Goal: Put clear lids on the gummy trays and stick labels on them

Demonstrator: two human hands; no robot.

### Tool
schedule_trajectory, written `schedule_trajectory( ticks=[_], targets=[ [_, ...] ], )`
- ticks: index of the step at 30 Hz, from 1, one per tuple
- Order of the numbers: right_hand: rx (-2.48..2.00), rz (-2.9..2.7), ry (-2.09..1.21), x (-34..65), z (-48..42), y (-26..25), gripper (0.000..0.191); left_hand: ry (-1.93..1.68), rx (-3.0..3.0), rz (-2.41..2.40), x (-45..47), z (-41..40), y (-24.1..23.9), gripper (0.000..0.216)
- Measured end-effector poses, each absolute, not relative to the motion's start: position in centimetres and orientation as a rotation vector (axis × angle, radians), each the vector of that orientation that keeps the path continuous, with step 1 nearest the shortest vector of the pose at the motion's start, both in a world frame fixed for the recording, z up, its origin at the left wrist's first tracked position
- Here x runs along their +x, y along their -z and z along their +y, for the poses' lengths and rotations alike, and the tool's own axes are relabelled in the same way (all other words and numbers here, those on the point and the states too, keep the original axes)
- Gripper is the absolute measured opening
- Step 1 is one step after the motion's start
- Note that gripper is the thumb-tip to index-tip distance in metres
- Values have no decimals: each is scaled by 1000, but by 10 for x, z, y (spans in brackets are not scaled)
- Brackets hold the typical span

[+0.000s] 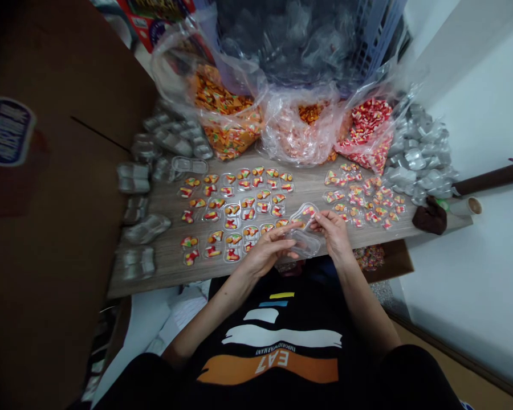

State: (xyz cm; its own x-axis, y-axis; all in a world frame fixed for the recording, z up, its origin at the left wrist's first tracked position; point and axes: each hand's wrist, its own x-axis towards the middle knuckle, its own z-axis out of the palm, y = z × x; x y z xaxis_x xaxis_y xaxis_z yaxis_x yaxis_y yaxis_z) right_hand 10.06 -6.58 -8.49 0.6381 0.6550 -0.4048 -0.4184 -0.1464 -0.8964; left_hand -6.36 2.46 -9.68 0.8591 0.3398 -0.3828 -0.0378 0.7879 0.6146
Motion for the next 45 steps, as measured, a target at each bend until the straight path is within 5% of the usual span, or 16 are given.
schedule_trajectory(
  ticks=[21,33,45],
  targets=[
    [-1396,-188,-1081,115,-69,91,31,-239,606,507,-67,26,94,50],
    [-1968,-467,-595,219,-59,115,25,-250,621,559,-83,24,95,45],
    [-1855,-483,-537,209,-56,123,29,-229,597,583,-84,22,97,44]
  ],
)
